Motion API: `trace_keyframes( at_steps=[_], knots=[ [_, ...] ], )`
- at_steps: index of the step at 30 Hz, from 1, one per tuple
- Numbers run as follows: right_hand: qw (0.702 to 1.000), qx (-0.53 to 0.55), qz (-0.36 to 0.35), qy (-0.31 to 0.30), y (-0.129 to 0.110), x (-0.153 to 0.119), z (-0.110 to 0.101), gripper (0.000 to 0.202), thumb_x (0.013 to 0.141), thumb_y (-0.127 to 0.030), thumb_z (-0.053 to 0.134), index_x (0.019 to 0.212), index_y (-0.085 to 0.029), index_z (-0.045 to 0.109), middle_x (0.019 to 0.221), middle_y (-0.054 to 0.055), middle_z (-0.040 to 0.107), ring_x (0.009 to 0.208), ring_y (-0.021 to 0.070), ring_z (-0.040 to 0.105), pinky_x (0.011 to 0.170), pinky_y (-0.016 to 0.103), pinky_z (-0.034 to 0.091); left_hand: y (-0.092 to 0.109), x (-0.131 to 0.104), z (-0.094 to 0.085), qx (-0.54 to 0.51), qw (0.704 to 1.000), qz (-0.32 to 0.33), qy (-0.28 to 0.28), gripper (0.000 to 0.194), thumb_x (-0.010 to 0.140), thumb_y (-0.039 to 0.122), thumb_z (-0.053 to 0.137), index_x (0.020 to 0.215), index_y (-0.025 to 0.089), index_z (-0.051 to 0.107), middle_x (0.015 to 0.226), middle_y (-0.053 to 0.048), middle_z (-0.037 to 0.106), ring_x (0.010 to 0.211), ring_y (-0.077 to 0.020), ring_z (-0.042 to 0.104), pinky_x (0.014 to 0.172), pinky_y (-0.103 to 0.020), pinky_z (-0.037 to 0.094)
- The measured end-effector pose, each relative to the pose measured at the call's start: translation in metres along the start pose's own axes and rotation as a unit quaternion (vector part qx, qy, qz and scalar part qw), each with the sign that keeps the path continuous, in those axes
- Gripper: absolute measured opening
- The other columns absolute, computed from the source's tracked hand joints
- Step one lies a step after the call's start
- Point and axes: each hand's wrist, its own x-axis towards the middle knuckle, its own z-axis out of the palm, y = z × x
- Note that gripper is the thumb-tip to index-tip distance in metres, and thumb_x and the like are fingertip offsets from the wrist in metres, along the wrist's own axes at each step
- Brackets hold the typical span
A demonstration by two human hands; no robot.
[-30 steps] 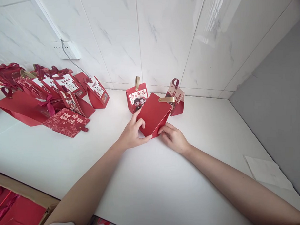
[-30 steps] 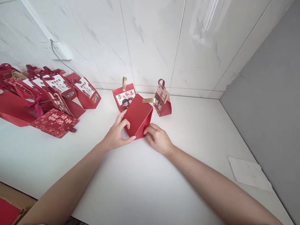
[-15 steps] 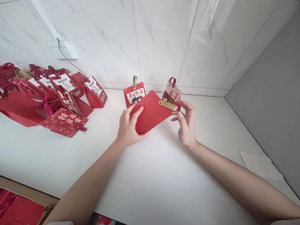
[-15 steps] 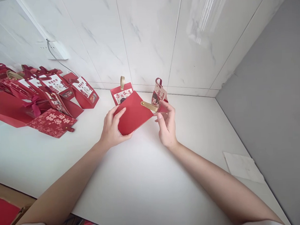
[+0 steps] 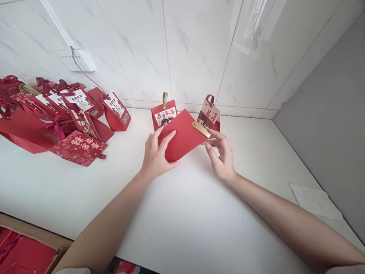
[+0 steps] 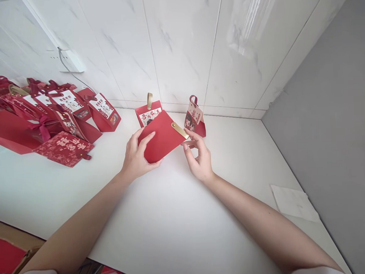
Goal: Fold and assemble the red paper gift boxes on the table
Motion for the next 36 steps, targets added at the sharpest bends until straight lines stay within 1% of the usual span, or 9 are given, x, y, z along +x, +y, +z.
trace_keyframes(
  at_steps=[8,17,21,24,27,29,31,33,36],
  knots=[
    [0.999,0.007,-0.028,0.029,0.002,-0.003,0.002,0.026,0.096,-0.032,0.053,0.122,-0.026,0.053,0.140,0.011,0.054,0.114,0.0235,0.060,0.091,0.042,0.051,0.003,-0.001,0.001,0.012,1.000,-0.004,0.006,0.082,0.070,0.042,0.078,0.142,0.024,0.043,0.149,-0.018,0.032,0.137,-0.0347,0.039,0.111,-0.048,0.036],
    [0.999,0.005,-0.034,-0.030,0.009,-0.009,0.006,0.042,0.096,-0.032,0.054,0.135,-0.032,0.041,0.152,0.012,0.039,0.098,0.0219,0.067,0.089,0.045,0.052,0.002,-0.001,0.005,-0.019,1.000,-0.020,0.011,0.084,0.069,0.039,0.079,0.143,0.024,0.042,0.149,-0.018,0.032,0.137,-0.0354,0.039,0.112,-0.050,0.036],
    [0.997,0.004,-0.034,-0.075,0.012,-0.011,0.005,0.049,0.096,-0.034,0.052,0.142,-0.035,0.034,0.156,0.012,0.033,0.095,0.0217,0.068,0.088,0.046,0.053,-0.003,-0.002,0.005,-0.092,0.995,-0.045,0.005,0.084,0.068,0.031,0.077,0.144,0.025,0.042,0.153,-0.015,0.028,0.140,-0.0362,0.035,0.115,-0.053,0.032],
    [0.996,0.022,-0.020,-0.090,0.010,-0.013,0.006,0.058,0.097,-0.035,0.051,0.149,-0.036,0.023,0.156,0.011,0.034,0.111,0.0244,0.063,0.095,0.047,0.051,-0.015,-0.003,0.009,-0.282,0.958,-0.039,-0.044,0.087,0.071,0.027,0.070,0.150,0.028,0.033,0.156,-0.011,0.029,0.144,-0.0343,0.030,0.116,-0.051,0.032],
    [0.997,0.026,0.021,-0.068,0.010,-0.013,0.007,0.062,0.097,-0.039,0.051,0.151,-0.036,0.020,0.159,0.008,0.028,0.135,0.0264,0.046,0.109,0.050,0.041,-0.031,-0.006,0.021,-0.497,0.855,-0.082,-0.121,0.069,0.081,0.029,0.058,0.147,0.026,0.039,0.151,-0.010,0.042,0.139,-0.0319,0.041,0.113,-0.047,0.039],
    [0.997,0.020,0.054,-0.060,0.015,-0.011,0.006,0.066,0.096,-0.042,0.053,0.152,-0.036,0.018,0.162,0.005,0.022,0.144,0.0262,0.033,0.116,0.052,0.031,-0.039,-0.007,0.030,-0.548,0.811,-0.167,-0.116,0.054,0.085,0.031,0.055,0.138,0.022,0.052,0.142,-0.010,0.054,0.130,-0.0320,0.052,0.105,-0.046,0.046],
    [0.993,0.023,0.092,-0.075,0.022,-0.009,0.006,0.073,0.094,-0.046,0.055,0.154,-0.036,0.014,0.163,0.005,0.021,0.148,0.0255,0.026,0.119,0.052,0.025,-0.042,-0.008,0.037,-0.548,0.799,-0.239,-0.074,0.045,0.088,0.036,0.055,0.130,0.020,0.059,0.132,-0.010,0.062,0.120,-0.0309,0.059,0.099,-0.044,0.049],
    [0.984,0.038,0.127,-0.117,0.029,-0.007,0.006,0.074,0.093,-0.049,0.056,0.153,-0.033,0.016,0.160,0.006,0.028,0.147,0.0249,0.029,0.119,0.051,0.026,-0.041,-0.007,0.039,-0.537,0.798,-0.270,-0.044,0.043,0.093,0.045,0.048,0.126,0.021,0.060,0.129,-0.009,0.064,0.116,-0.0282,0.061,0.098,-0.042,0.049],
    [0.961,0.043,0.162,-0.220,0.035,-0.007,0.007,0.062,0.092,-0.051,0.057,0.145,-0.029,0.035,0.147,0.008,0.049,0.135,0.0253,0.047,0.114,0.048,0.037,-0.031,-0.003,0.028,-0.527,0.818,-0.230,0.015,0.051,0.097,0.056,0.033,0.128,0.023,0.057,0.133,-0.009,0.061,0.120,-0.0262,0.058,0.100,-0.042,0.047]
  ],
)
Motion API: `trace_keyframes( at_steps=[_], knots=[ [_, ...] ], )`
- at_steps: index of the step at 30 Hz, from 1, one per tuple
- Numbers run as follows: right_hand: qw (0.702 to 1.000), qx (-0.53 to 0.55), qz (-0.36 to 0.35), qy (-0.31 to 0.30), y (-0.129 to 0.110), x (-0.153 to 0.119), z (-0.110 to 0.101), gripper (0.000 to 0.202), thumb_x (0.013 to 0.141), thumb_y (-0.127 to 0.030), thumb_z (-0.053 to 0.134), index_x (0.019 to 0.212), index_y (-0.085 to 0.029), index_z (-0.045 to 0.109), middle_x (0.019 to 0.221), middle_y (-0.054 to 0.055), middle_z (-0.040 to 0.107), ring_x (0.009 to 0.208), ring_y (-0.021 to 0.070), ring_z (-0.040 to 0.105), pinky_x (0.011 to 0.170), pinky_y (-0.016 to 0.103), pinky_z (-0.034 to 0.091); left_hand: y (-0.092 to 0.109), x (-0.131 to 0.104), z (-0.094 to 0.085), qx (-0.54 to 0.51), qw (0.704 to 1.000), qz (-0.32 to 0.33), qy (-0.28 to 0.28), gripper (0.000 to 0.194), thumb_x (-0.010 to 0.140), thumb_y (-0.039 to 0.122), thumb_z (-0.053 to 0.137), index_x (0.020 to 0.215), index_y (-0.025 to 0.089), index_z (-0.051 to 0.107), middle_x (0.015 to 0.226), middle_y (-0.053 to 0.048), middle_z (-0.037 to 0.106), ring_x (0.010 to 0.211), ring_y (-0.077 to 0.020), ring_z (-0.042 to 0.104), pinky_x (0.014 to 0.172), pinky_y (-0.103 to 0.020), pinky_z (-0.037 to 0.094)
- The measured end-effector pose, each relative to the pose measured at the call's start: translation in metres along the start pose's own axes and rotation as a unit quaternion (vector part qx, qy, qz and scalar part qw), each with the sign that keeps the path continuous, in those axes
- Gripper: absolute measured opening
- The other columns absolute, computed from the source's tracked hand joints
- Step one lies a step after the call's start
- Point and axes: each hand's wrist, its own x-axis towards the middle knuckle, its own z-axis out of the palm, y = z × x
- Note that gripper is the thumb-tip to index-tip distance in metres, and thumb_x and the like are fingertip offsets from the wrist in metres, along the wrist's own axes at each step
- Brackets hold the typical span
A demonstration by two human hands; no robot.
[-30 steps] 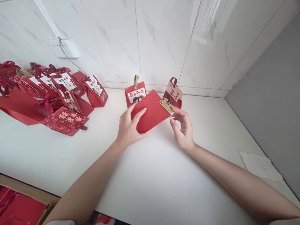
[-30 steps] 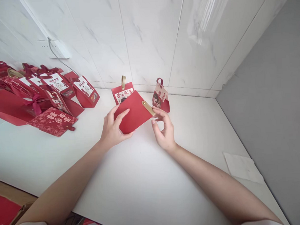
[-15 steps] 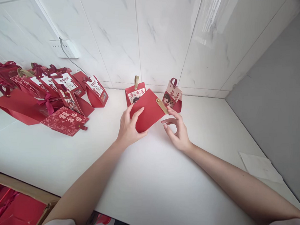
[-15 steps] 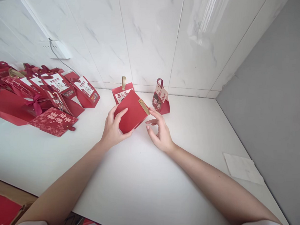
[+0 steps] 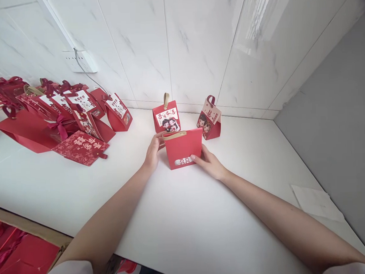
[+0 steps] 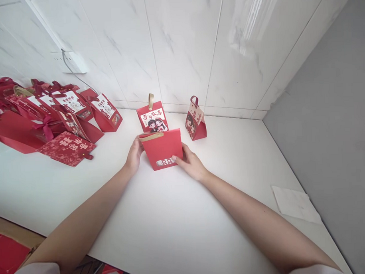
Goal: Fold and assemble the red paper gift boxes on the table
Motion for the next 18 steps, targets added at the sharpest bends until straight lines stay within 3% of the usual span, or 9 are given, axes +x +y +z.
trace_keyframes(
  at_steps=[3,5,8,12,18],
  knots=[
    [0.998,-0.041,-0.002,-0.051,-0.001,0.000,0.001,0.051,0.089,-0.050,0.062,0.133,-0.027,0.048,0.136,0.008,0.058,0.126,0.0259,0.055,0.109,0.046,0.042,0.027,-0.006,0.008,0.018,0.990,0.139,0.015,0.056,0.091,0.060,0.047,0.134,0.025,0.051,0.133,-0.012,0.059,0.121,-0.0279,0.058,0.099,-0.043,0.048],
    [0.996,-0.064,-0.017,-0.052,-0.003,-0.002,0.002,0.051,0.086,-0.050,0.066,0.129,-0.026,0.050,0.134,0.008,0.059,0.125,0.0266,0.055,0.109,0.047,0.042,0.045,-0.011,0.013,0.051,0.979,0.191,0.044,0.050,0.089,0.051,0.058,0.131,0.025,0.053,0.125,-0.011,0.064,0.115,-0.0262,0.062,0.099,-0.042,0.048],
    [0.995,-0.071,-0.013,-0.064,-0.005,-0.004,0.002,0.053,0.083,-0.051,0.069,0.126,-0.026,0.051,0.133,0.008,0.059,0.124,0.0266,0.055,0.107,0.046,0.043,0.061,-0.015,0.019,0.086,0.978,0.168,0.086,0.027,0.094,0.041,0.054,0.111,0.024,0.065,0.105,-0.007,0.071,0.100,-0.0212,0.067,0.091,-0.036,0.052],
    [0.995,-0.031,0.002,-0.093,-0.007,-0.005,0.001,0.051,0.085,-0.053,0.066,0.126,-0.027,0.049,0.133,0.006,0.060,0.123,0.0241,0.056,0.106,0.044,0.044,0.066,-0.014,0.017,0.103,0.984,0.108,0.096,0.035,0.096,0.048,0.047,0.092,0.022,0.070,0.096,-0.005,0.071,0.091,-0.0193,0.067,0.074,-0.029,0.053],
    [0.994,-0.006,-0.020,-0.110,-0.009,-0.004,0.001,0.053,0.088,-0.050,0.064,0.132,-0.027,0.046,0.138,0.008,0.057,0.126,0.0239,0.055,0.107,0.045,0.044,0.068,-0.009,0.009,0.105,0.989,0.087,0.055,0.038,0.096,0.049,0.047,0.091,0.021,0.071,0.093,-0.005,0.071,0.091,-0.0185,0.067,0.073,-0.027,0.052]
  ],
)
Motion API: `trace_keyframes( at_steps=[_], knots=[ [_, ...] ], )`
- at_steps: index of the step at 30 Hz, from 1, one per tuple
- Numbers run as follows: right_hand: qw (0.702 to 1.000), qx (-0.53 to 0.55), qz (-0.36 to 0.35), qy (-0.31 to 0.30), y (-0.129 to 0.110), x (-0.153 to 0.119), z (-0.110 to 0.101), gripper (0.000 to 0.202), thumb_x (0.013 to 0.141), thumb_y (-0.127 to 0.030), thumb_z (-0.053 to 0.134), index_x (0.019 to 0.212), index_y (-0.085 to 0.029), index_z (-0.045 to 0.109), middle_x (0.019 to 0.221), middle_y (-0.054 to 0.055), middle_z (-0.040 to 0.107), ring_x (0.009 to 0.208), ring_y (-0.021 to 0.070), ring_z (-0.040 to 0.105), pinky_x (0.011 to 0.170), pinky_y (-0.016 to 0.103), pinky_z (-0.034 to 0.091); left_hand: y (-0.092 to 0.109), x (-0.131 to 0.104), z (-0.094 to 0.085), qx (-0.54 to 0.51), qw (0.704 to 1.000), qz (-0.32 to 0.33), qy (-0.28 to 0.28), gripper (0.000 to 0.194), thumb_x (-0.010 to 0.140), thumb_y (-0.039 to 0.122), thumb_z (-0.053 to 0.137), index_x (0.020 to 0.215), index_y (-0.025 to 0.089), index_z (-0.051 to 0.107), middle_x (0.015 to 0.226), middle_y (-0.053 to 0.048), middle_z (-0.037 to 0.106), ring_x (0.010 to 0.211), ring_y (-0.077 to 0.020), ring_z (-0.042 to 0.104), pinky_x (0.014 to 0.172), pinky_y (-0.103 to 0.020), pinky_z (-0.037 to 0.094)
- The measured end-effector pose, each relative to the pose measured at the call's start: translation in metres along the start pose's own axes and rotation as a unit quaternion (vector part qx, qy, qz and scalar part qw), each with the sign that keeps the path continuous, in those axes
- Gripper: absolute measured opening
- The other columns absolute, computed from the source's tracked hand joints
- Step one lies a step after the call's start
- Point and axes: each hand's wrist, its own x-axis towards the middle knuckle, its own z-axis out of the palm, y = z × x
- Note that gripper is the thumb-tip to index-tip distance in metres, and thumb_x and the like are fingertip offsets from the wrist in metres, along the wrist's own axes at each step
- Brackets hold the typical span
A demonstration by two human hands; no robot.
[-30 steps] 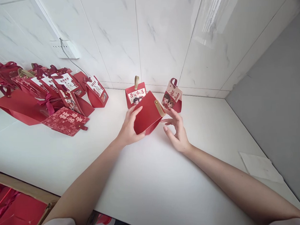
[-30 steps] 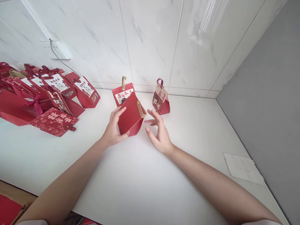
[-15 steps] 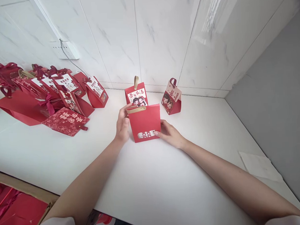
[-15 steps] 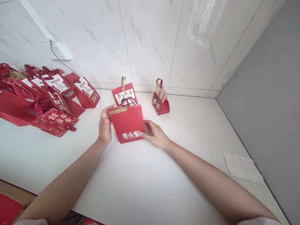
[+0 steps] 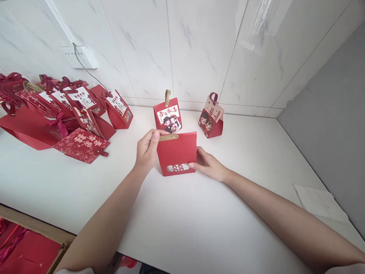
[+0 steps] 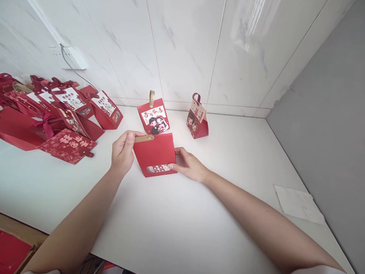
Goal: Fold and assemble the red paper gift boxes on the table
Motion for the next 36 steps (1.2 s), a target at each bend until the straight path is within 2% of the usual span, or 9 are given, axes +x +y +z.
trace_keyframes(
  at_steps=[6,9,12,15,17,21,25,31,36],
  knots=[
    [1.000,0.000,-0.003,-0.001,0.003,0.000,0.001,0.054,0.089,-0.049,0.064,0.135,-0.027,0.044,0.139,0.008,0.057,0.126,0.0240,0.055,0.108,0.047,0.044,-0.009,-0.002,0.000,-0.026,1.000,-0.012,-0.009,0.037,0.095,0.051,0.048,0.096,0.022,0.070,0.095,-0.005,0.071,0.089,-0.0186,0.068,0.073,-0.027,0.053],
    [1.000,-0.013,-0.007,-0.003,0.003,-0.001,0.001,0.053,0.089,-0.046,0.064,0.134,-0.026,0.045,0.138,0.008,0.057,0.125,0.0234,0.056,0.107,0.045,0.045,-0.011,-0.004,0.000,-0.007,1.000,0.002,-0.003,0.027,0.086,0.044,0.065,0.101,0.022,0.068,0.097,-0.005,0.071,0.090,-0.0192,0.068,0.075,-0.028,0.054],
    [0.999,-0.029,-0.023,-0.001,0.001,-0.001,0.000,0.051,0.090,-0.044,0.064,0.133,-0.025,0.045,0.136,0.009,0.058,0.123,0.0234,0.057,0.105,0.044,0.046,-0.004,-0.003,-0.001,0.036,0.997,0.070,0.006,0.028,0.076,0.034,0.077,0.100,0.022,0.068,0.098,-0.005,0.071,0.092,-0.0202,0.067,0.081,-0.031,0.054],
    [0.999,-0.041,-0.035,-0.007,-0.001,-0.002,0.000,0.050,0.090,-0.044,0.064,0.132,-0.024,0.046,0.134,0.009,0.060,0.121,0.0240,0.058,0.103,0.044,0.047,0.008,-0.002,-0.003,0.088,0.984,0.152,0.013,0.021,0.077,0.027,0.075,0.097,0.024,0.071,0.095,-0.003,0.070,0.091,-0.0191,0.066,0.085,-0.034,0.053],
    [0.998,-0.050,-0.038,-0.011,-0.001,-0.002,0.001,0.051,0.090,-0.044,0.064,0.133,-0.024,0.045,0.133,0.009,0.060,0.120,0.0245,0.059,0.103,0.044,0.048,0.015,-0.001,-0.003,0.116,0.978,0.170,0.015,0.019,0.080,0.024,0.072,0.098,0.025,0.073,0.093,-0.003,0.070,0.088,-0.0178,0.066,0.083,-0.034,0.054],
    [0.997,-0.068,-0.046,-0.014,0.000,-0.002,0.002,0.052,0.089,-0.044,0.065,0.133,-0.024,0.045,0.132,0.010,0.060,0.119,0.0254,0.059,0.102,0.045,0.048,0.019,-0.003,-0.002,0.133,0.979,0.151,-0.005,0.013,0.082,0.023,0.069,0.093,0.025,0.074,0.088,-0.003,0.069,0.082,-0.0165,0.066,0.073,-0.031,0.055],
    [0.995,-0.077,-0.053,-0.018,0.000,-0.002,0.001,0.054,0.088,-0.043,0.066,0.134,-0.024,0.044,0.132,0.010,0.060,0.118,0.0260,0.060,0.101,0.045,0.048,0.020,-0.005,0.001,0.130,0.981,0.142,-0.023,0.012,0.076,0.025,0.076,0.087,0.023,0.073,0.087,-0.002,0.071,0.082,-0.0174,0.066,0.078,-0.033,0.056],
    [0.995,-0.084,-0.054,-0.023,-0.001,-0.001,0.001,0.058,0.087,-0.045,0.067,0.137,-0.025,0.043,0.132,0.010,0.061,0.116,0.0271,0.061,0.099,0.046,0.050,0.029,-0.008,0.006,0.152,0.987,0.055,-0.003,0.011,0.074,0.029,0.077,0.080,0.022,0.071,0.083,-0.001,0.072,0.077,-0.0170,0.067,0.074,-0.031,0.057],
    [0.994,-0.086,-0.058,-0.022,-0.001,-0.001,0.001,0.058,0.087,-0.044,0.067,0.137,-0.024,0.044,0.132,0.010,0.061,0.116,0.0271,0.061,0.099,0.046,0.050,0.030,-0.007,0.004,0.175,0.984,0.011,-0.012,0.016,0.072,0.034,0.079,0.077,0.021,0.071,0.078,-0.001,0.072,0.072,-0.0171,0.067,0.067,-0.030,0.055]
  ],
)
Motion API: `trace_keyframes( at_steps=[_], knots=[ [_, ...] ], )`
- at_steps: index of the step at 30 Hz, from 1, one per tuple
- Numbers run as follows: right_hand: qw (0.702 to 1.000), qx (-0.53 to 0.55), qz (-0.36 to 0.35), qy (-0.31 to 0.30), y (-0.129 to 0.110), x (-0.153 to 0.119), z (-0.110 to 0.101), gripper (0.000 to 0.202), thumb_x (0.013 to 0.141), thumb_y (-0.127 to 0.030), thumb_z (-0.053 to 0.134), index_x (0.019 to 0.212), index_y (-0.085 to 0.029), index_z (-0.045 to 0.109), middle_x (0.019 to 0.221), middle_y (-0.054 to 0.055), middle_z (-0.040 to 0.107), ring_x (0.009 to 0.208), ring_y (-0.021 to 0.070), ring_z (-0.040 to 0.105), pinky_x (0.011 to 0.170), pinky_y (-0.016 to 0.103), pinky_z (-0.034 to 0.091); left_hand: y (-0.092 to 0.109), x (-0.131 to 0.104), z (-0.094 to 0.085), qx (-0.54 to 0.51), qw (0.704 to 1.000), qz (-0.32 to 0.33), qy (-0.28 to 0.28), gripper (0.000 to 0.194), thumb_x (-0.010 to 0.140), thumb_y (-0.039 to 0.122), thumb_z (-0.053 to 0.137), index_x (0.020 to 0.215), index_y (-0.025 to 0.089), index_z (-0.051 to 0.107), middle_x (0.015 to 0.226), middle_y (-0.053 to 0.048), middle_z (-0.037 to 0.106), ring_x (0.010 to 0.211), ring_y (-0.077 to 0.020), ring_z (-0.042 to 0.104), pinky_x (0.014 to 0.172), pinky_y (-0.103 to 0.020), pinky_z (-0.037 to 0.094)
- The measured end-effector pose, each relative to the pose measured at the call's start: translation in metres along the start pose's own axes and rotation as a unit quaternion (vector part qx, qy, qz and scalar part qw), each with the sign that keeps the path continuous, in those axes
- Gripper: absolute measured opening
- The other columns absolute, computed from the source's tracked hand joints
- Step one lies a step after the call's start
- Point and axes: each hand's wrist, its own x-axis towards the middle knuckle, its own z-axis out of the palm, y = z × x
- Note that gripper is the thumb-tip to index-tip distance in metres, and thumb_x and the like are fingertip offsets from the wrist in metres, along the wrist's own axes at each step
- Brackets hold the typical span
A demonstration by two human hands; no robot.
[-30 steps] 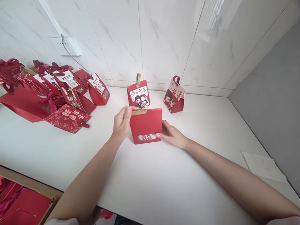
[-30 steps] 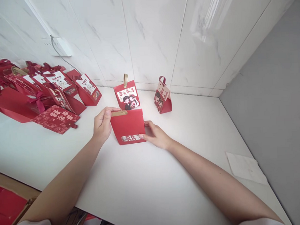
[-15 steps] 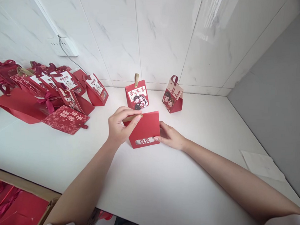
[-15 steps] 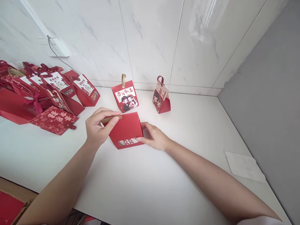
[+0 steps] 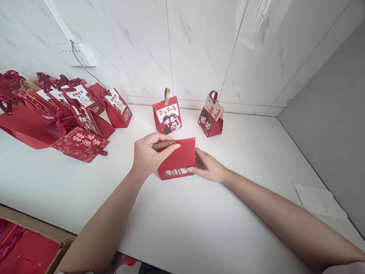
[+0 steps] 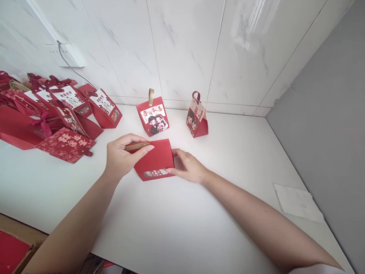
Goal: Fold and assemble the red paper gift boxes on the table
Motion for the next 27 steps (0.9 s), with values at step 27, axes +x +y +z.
trace_keyframes(
  at_steps=[27],
  knots=[
    [1.000,0.012,0.000,0.008,-0.002,-0.003,0.000,0.049,0.090,-0.047,0.062,0.131,-0.025,0.049,0.127,0.009,0.064,0.115,0.0271,0.062,0.099,0.044,0.050,-0.016,0.002,0.004,-0.250,0.960,-0.121,-0.022,0.026,0.083,0.044,0.070,0.090,0.020,0.073,0.084,-0.005,0.074,0.076,-0.0201,0.071,0.069,-0.030,0.056]
  ],
)
